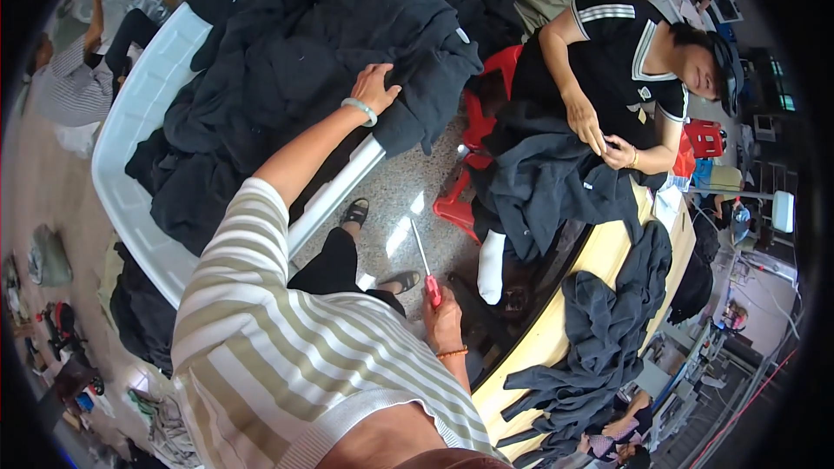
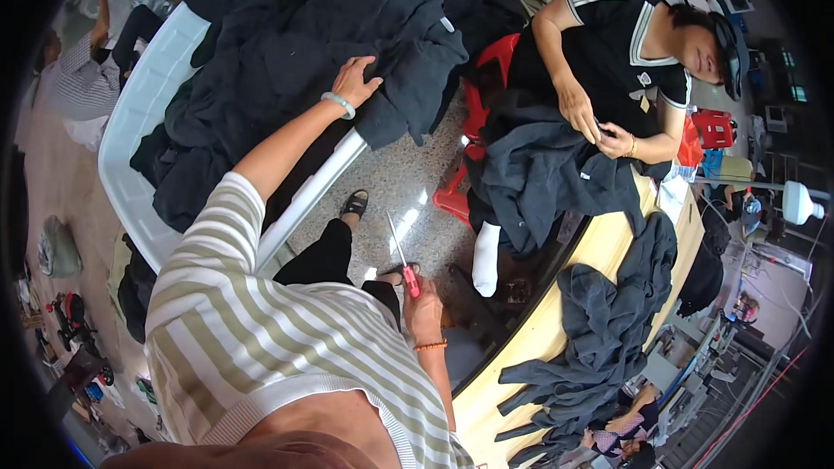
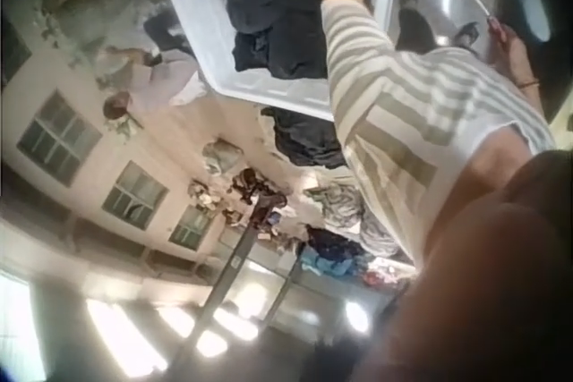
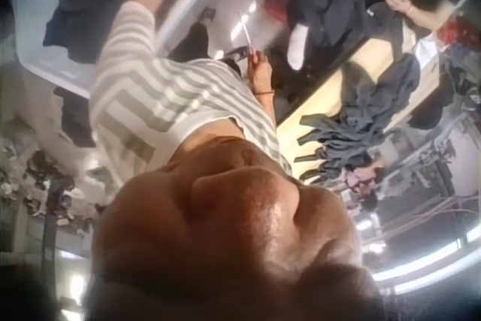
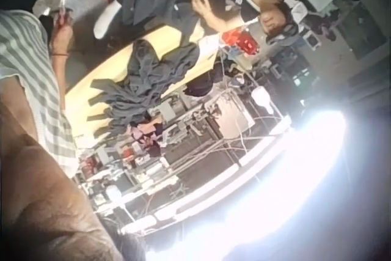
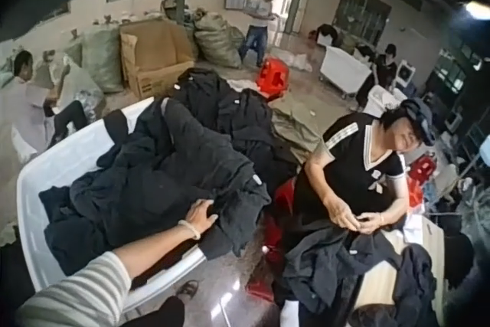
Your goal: Trimming excess threads and inspecting black garments on a sewing factory floor.
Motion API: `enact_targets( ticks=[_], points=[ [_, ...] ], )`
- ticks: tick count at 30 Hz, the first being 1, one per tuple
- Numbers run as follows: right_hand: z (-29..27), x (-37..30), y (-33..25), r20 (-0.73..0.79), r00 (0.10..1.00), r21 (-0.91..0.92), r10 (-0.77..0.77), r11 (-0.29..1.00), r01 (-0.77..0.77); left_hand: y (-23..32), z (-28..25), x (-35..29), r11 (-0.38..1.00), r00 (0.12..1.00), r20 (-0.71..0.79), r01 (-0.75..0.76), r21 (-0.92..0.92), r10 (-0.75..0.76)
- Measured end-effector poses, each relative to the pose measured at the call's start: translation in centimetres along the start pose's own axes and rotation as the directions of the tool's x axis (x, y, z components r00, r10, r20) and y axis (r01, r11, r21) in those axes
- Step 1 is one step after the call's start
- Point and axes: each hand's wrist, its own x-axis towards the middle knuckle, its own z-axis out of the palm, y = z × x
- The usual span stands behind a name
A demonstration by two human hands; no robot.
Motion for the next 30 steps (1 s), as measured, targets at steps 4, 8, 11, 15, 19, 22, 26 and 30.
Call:
enact_targets(
  ticks=[4,8,11,15,19,22,26,30],
  points=[
    [0.9,0.0,-1.8,0.101,0.983,-0.005,0.151,0.989,-0.151,-1.2,2.8,4.3,0.996,0.996,0.086,0.015,0.091,-0.023],
    [1.3,0.5,-3.2,0.158,0.964,-0.055,0.216,0.976,-0.21,-1.0,3.4,6.2,0.963,0.994,0.104,-0.054,0.263,0.027],
    [1.9,1.0,-3.9,0.126,0.971,-0.078,0.202,0.978,-0.193,-1.1,2.5,6.5,0.978,0.989,0.138,-0.073,0.193,0.047],
    [2.2,1.5,-4.3,0.074,0.985,-0.076,0.155,0.986,-0.15,-4.6,0.1,5.5,0.934,0.977,0.204,0.122,-0.335,-0.055],
    [3.0,1.6,-3.2,0.049,0.995,-0.106,0.083,0.991,-0.077,-4.4,-8.6,-1.4,0.826,0.997,0.057,-0.016,-0.564,0.058],
    [2.9,1.5,-3.1,0.107,0.994,-0.162,0.037,0.987,-0.02,-3.1,-16.4,-8.3,0.842,0.988,0.108,-0.035,-0.538,0.11],
    [2.9,1.1,-3.9,0.033,0.996,-0.143,-0.083,0.986,0.087,0.1,-21.8,-18.2,0.799,0.966,0.234,0.058,-0.598,0.105],
    [3.1,1.1,-4.5,0.13,0.984,0.072,-0.123,0.991,0.115,3.9,-24.7,-27.0,0.736,0.952,0.26,0.061,-0.674,0.159]
  ],
)
